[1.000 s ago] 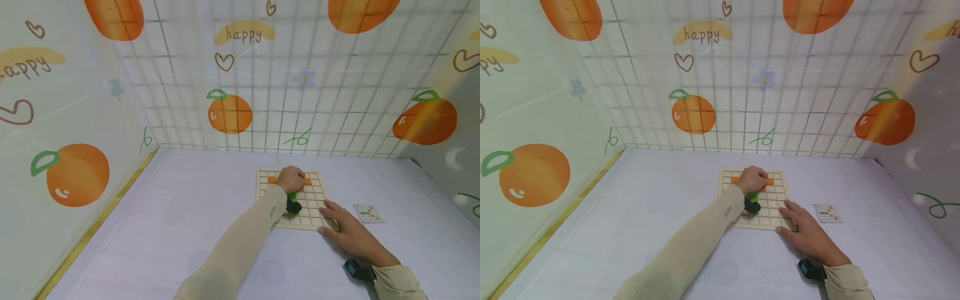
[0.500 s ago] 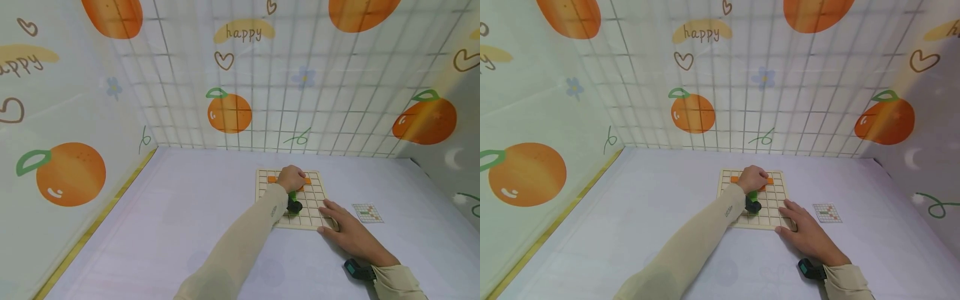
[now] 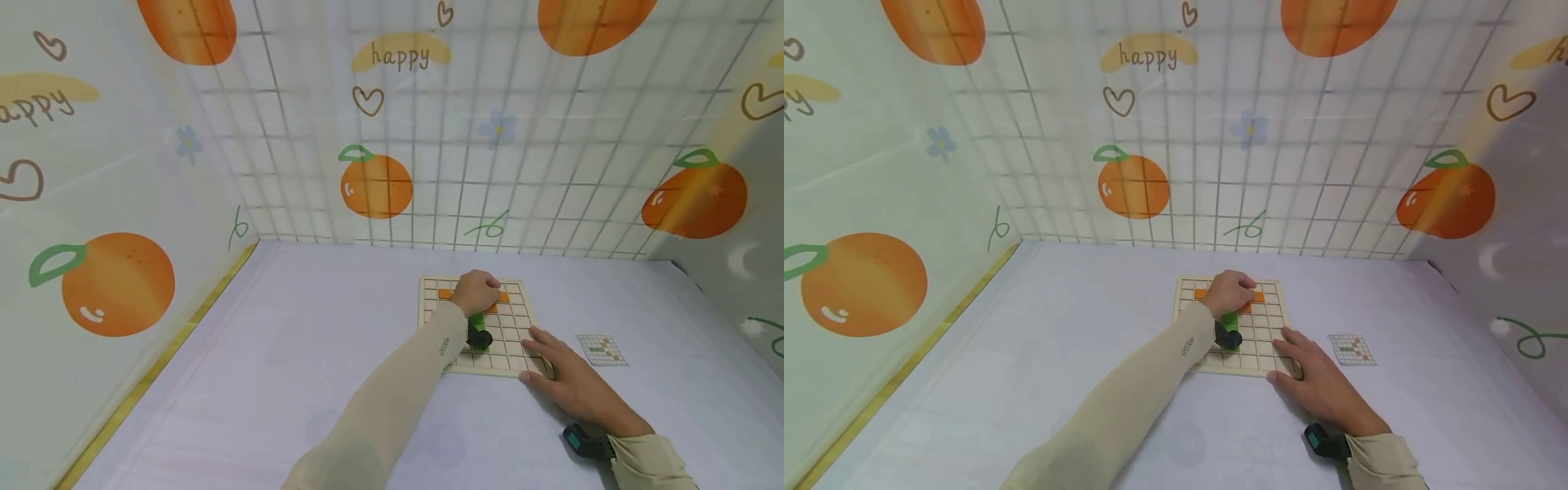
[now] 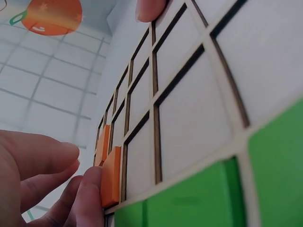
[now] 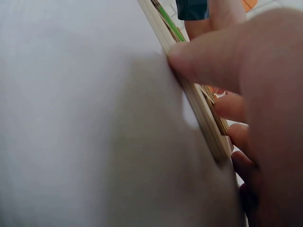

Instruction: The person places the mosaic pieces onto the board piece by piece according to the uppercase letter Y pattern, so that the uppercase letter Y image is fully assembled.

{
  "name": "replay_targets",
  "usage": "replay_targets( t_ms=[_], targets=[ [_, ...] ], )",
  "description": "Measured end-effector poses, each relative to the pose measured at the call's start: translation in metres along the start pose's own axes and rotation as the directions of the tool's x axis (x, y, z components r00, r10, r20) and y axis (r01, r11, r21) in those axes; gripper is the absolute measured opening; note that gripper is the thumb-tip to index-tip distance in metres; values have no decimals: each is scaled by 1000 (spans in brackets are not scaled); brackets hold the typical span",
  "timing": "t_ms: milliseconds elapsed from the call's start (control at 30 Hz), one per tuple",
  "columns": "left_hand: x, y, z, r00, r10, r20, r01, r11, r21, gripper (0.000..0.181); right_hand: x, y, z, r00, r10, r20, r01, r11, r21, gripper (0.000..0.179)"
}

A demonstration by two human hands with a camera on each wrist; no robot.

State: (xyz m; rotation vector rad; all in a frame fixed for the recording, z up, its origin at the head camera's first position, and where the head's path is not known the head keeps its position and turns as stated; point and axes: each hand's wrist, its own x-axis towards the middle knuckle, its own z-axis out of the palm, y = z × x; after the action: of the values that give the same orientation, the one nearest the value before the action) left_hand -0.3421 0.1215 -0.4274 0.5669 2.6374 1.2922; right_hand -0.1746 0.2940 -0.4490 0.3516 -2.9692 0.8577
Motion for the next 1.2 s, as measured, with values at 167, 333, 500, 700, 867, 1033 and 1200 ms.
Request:
replay_targets(
  t_ms=[167, 333, 500, 700, 867, 1033, 1200],
  targets=[
    [-1, -5, -2, 1000, 8, -4, -8, 999, -47, 21, 1, -1, 2, 1000, -8, 5, 8, 1000, 4, 72],
    [-4, -5, -7, 1000, 18, 10, -16, 994, -109, 22, 0, -4, 0, 1000, -12, 11, 12, 1000, 3, 72],
    [-12, -4, -18, 999, 26, 25, -22, 989, -147, 26, 3, -4, 4, 1000, 6, 17, -6, 1000, 4, 73],
    [-23, -11, -34, 998, 55, -7, -55, 985, -162, 28, 2, -6, 3, 999, 30, 28, -30, 1000, -6, 74],
    [-36, -19, -45, 998, 60, -16, -62, 973, -220, 28, 2, -6, 1, 997, 55, 45, -54, 998, -7, 76],
    [-52, -24, -54, 998, 48, -39, -57, 964, -260, 25, 2, -4, 1, 996, 67, 57, -67, 998, -11, 79],
    [-68, -27, -61, 998, 35, -50, -47, 964, -262, 22, 1, -5, 2, 998, 48, 43, -47, 999, -4, 79]
  ],
)
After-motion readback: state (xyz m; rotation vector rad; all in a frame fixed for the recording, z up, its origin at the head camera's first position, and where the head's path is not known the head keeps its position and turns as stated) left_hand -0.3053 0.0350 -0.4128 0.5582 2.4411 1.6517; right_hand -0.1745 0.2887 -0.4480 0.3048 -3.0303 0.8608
